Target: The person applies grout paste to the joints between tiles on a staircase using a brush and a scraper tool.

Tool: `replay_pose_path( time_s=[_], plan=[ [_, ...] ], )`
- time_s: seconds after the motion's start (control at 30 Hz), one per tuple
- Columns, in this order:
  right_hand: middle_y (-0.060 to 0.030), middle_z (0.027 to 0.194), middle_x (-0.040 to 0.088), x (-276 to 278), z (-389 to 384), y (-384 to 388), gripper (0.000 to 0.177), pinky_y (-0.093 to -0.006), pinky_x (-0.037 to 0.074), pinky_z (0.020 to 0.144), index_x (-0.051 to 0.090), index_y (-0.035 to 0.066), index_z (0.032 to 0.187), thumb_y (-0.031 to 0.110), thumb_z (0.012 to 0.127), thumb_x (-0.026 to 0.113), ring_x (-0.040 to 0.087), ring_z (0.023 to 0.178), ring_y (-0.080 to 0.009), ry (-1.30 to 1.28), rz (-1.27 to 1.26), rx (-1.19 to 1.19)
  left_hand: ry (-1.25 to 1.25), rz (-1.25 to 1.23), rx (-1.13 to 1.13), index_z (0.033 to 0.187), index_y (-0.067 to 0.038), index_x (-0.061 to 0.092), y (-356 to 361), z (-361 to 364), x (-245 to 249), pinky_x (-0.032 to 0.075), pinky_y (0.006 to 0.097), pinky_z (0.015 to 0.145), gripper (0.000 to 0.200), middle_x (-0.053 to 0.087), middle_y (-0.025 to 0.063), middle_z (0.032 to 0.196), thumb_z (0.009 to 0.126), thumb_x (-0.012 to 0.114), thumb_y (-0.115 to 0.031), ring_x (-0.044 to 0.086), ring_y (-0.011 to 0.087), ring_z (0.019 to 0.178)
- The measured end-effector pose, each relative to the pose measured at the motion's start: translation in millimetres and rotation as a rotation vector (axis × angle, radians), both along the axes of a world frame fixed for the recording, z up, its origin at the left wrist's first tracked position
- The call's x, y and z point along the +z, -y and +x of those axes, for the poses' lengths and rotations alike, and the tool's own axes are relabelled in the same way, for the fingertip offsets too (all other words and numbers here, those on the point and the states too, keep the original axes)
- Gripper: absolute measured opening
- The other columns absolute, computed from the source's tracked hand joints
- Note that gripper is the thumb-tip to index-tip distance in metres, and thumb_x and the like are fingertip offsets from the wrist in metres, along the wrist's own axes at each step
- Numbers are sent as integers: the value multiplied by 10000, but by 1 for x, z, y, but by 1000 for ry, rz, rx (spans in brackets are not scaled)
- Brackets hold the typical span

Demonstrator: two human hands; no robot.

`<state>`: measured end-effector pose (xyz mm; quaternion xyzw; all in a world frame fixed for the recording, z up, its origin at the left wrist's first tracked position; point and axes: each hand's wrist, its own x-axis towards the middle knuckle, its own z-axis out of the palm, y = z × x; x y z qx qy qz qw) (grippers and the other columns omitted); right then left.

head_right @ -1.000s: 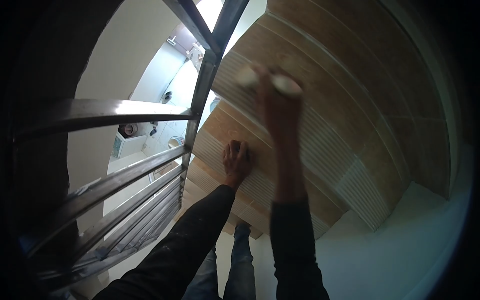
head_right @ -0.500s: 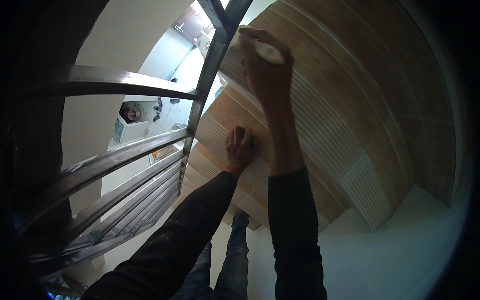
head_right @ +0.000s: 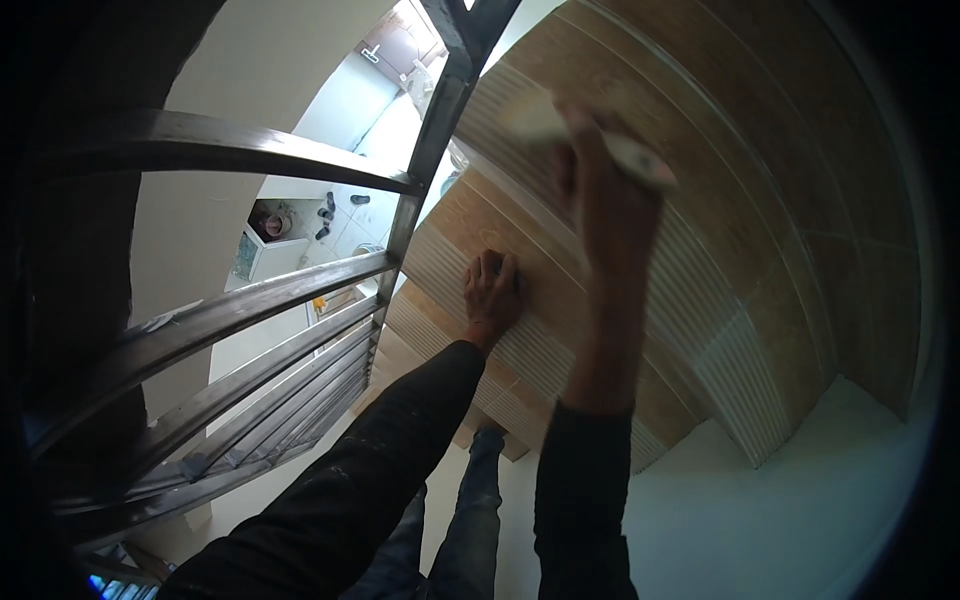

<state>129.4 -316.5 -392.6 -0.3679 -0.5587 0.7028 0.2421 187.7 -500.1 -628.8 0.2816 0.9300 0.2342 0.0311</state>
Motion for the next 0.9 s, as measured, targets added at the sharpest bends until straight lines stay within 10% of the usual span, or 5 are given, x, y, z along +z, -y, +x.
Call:
replay_pose_path(
  time_s=[0.9],
  plan=[
    [13,755,652,-52,-22,10,284,-229,413,487,772,47,1182,264,1006,722,551,588,-38,-127,-5,102,-6,0,-27,1076,-90,651,-2,0,0,473,490,891,249,555,131,1064,886,710,-240,571,340,1027]
  ],
)
